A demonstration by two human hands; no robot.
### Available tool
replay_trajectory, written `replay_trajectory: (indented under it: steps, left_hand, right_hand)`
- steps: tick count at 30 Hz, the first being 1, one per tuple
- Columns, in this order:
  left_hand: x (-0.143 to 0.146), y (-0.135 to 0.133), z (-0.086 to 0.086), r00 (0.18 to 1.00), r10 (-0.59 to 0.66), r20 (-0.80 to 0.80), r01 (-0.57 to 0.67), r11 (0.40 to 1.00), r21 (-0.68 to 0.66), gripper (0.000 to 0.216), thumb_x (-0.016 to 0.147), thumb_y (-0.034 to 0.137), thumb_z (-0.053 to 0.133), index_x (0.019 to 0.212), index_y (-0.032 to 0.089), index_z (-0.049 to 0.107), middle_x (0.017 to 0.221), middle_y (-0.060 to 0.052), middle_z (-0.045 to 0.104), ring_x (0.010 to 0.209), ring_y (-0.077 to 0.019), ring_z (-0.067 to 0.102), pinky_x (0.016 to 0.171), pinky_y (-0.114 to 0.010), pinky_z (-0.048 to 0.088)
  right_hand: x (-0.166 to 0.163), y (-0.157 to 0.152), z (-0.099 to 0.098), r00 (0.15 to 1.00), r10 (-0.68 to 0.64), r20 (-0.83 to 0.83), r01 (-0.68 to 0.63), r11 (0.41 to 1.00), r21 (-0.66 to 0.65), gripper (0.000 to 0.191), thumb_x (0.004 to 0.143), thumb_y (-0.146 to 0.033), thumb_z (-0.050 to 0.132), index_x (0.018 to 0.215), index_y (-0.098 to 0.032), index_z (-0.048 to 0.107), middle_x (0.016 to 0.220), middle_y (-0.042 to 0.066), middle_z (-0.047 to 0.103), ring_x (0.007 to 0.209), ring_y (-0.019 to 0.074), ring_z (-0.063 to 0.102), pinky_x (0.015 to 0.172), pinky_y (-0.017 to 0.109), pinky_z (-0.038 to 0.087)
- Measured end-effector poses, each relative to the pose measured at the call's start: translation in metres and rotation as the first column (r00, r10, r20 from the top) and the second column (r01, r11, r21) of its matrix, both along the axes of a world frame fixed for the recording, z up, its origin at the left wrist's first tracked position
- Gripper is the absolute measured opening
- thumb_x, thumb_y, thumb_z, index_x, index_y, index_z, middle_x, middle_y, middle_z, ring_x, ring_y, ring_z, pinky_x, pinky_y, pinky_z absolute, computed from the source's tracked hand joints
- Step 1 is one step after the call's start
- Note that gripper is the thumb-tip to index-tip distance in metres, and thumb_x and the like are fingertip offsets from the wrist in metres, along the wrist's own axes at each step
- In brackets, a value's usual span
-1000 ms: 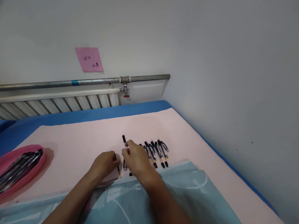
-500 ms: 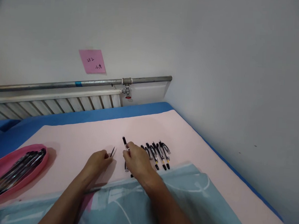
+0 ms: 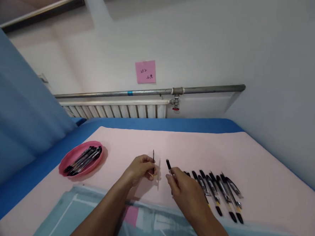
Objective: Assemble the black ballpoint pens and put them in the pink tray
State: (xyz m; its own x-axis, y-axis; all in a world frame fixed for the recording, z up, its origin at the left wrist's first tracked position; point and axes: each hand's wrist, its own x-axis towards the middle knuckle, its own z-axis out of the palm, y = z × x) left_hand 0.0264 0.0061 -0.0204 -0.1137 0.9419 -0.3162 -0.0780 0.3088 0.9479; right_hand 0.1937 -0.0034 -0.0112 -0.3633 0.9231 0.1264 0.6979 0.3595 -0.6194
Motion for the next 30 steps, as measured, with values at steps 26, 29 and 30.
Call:
replay_trajectory:
  steps: [26, 29, 30]
  left_hand:
    - [-0.017, -0.001, 0.014, 0.806, 0.200, 0.558, -0.268, 0.962, 0.043, 0.006, 0.080, 0.010, 0.051, 0.085, 0.013, 0.055, 0.065, -0.005, 0.065, 0.065, -0.0170, 0.067, 0.059, -0.028, 0.055]
    - [-0.016, -0.001, 0.013, 0.813, 0.193, 0.549, -0.263, 0.964, 0.051, 0.007, 0.078, 0.011, 0.055, 0.085, 0.013, 0.055, 0.065, -0.004, 0.065, 0.066, -0.0172, 0.068, 0.059, -0.028, 0.055]
    - [-0.016, -0.001, 0.013, 0.816, 0.192, 0.545, -0.263, 0.963, 0.054, 0.008, 0.077, 0.012, 0.057, 0.085, 0.013, 0.055, 0.065, -0.004, 0.065, 0.066, -0.0171, 0.068, 0.059, -0.028, 0.055]
  right_hand:
    - [-0.011, -0.011, -0.014, 0.991, 0.129, -0.013, -0.130, 0.991, -0.036, 0.021, 0.090, -0.029, 0.030, 0.081, -0.020, 0.047, 0.074, 0.004, 0.058, 0.065, 0.0148, 0.052, 0.057, 0.023, 0.031]
    - [-0.011, -0.011, -0.013, 0.993, 0.121, -0.014, -0.121, 0.992, -0.038, 0.022, 0.090, -0.029, 0.031, 0.083, -0.019, 0.049, 0.076, 0.004, 0.059, 0.065, 0.0144, 0.051, 0.056, 0.023, 0.031]
    - [-0.011, -0.012, -0.012, 0.993, 0.120, -0.014, -0.120, 0.992, -0.038, 0.022, 0.090, -0.029, 0.031, 0.083, -0.019, 0.049, 0.076, 0.004, 0.059, 0.064, 0.0143, 0.051, 0.056, 0.023, 0.030]
